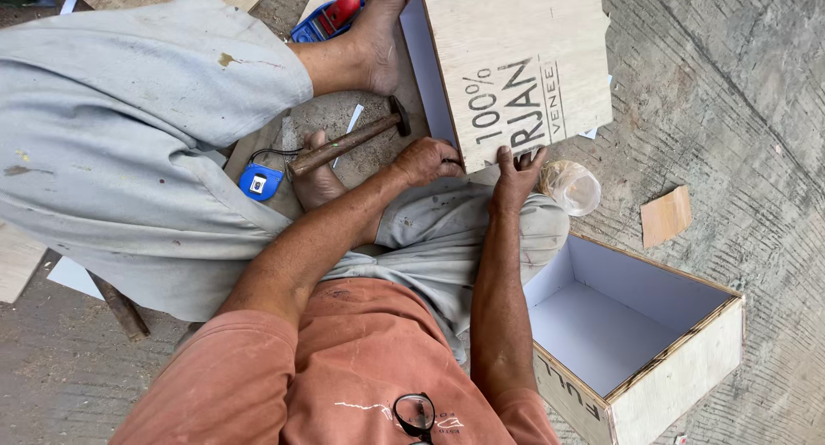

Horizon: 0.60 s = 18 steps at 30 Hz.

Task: The person sits on the floor and assembles a wooden box by hammering nails into the edges of a plywood panel. They repeatedly pick up nails, position them, and strike them with a hammer to secure the panel to the box frame.

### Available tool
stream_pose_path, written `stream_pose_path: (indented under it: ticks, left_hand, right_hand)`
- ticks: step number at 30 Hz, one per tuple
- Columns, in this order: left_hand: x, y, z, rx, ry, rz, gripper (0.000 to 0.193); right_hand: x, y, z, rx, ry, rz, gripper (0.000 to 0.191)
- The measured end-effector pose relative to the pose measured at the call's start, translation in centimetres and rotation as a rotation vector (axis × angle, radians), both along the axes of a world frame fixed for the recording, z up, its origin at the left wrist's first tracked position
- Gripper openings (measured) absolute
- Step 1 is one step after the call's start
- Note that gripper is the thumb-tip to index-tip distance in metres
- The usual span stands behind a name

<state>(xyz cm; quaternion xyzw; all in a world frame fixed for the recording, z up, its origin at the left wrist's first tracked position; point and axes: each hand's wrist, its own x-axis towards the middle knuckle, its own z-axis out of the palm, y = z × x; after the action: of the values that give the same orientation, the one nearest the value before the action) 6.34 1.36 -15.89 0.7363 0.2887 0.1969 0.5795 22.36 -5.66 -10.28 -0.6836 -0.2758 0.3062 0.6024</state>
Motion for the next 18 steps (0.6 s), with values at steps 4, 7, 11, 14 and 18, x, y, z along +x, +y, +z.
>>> stream_pose_path:
  ticks: [4,7,11,14,18]
  left_hand:
    - [2.6,-0.5,0.1,-0.07,0.08,0.034,0.027]
    - [5.2,-1.0,0.7,-0.012,0.151,0.029,0.023]
    - [5.8,0.1,2.8,0.005,0.268,-0.109,0.026]
    - [1.9,5.3,4.6,0.353,-0.053,0.313,0.022]
    - [-3.2,14.4,5.7,0.555,0.275,0.56,0.026]
  right_hand:
    - [2.7,0.8,-0.3,-0.013,-0.031,0.001,0.094]
    - [5.0,1.8,-0.1,0.044,-0.073,0.057,0.09]
    - [7.3,2.4,0.1,0.041,-0.033,0.079,0.086]
    - [7.9,1.9,-0.3,-0.005,-0.008,-0.008,0.083]
    - [6.5,-0.7,-2.0,0.039,0.011,-0.03,0.078]
